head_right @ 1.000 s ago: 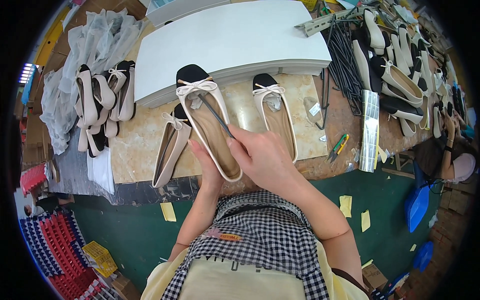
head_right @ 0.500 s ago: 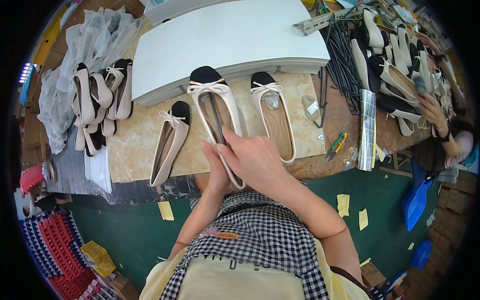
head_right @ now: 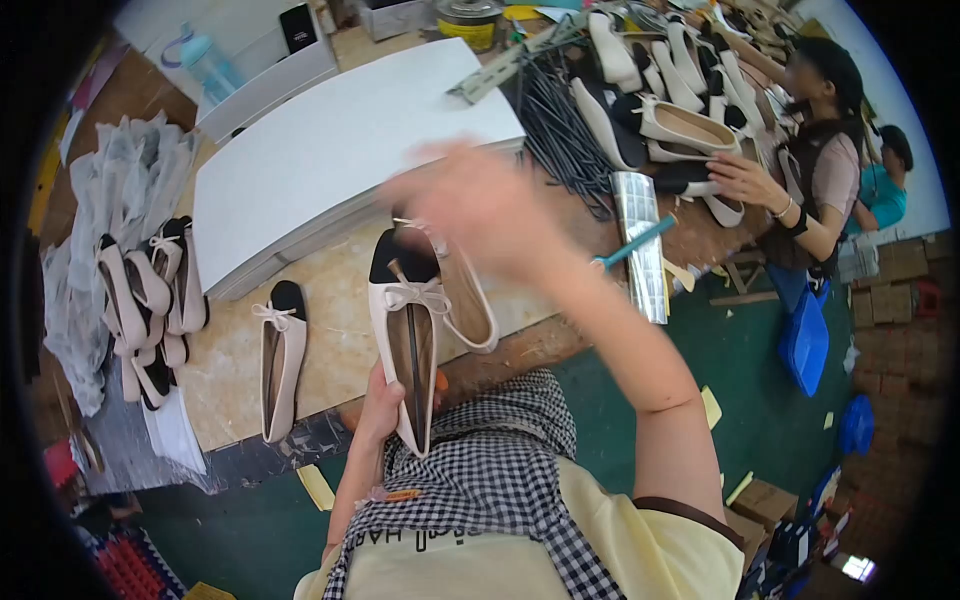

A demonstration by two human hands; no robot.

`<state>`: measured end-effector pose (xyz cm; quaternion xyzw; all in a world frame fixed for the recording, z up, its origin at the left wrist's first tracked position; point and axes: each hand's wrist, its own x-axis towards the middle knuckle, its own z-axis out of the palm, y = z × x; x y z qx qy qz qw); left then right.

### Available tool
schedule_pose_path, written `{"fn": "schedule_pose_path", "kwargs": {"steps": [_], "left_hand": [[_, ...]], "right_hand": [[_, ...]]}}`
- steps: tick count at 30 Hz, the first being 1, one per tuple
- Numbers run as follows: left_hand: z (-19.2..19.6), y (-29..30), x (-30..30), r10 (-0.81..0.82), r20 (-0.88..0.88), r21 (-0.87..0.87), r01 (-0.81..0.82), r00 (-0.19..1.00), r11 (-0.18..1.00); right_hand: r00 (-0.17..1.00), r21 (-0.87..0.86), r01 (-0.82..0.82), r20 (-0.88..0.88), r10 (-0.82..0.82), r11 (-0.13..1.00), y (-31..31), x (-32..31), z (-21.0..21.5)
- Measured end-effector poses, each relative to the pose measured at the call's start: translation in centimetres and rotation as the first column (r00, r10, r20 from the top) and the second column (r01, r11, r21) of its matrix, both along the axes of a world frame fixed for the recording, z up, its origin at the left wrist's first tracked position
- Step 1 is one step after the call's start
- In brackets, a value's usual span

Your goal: Cleaning and inspecting finished shoes at a workstation using a brush, cloth, and scraper.

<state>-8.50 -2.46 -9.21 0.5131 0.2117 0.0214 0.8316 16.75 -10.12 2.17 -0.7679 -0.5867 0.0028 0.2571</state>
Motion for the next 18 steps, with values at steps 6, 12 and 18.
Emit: {"fn": "schedule_pose_path", "kwargs": {"steps": [6,12,18], "left_hand": [[1.1,3.7,-2.4,-0.002,-0.126,-0.130,-0.015,0.992,0.991],[3.6,7.4,-2.6,0.461,0.004,0.994,-0.055,0.888,0.097],[0.9,1.6,10.3,0.118,-0.289,0.791,0.168,0.950,0.588]], "right_hand": [[0.891,0.208,0.453,-0.139,-0.432,0.867,-7.4,7.4,-6.0],[0.839,-0.026,0.533,-0.119,-0.532,0.846,-13.6,8.1,-7.9],[0.759,-0.157,0.648,0.052,-0.649,0.746,-7.9,7.8,-15.1]]}}
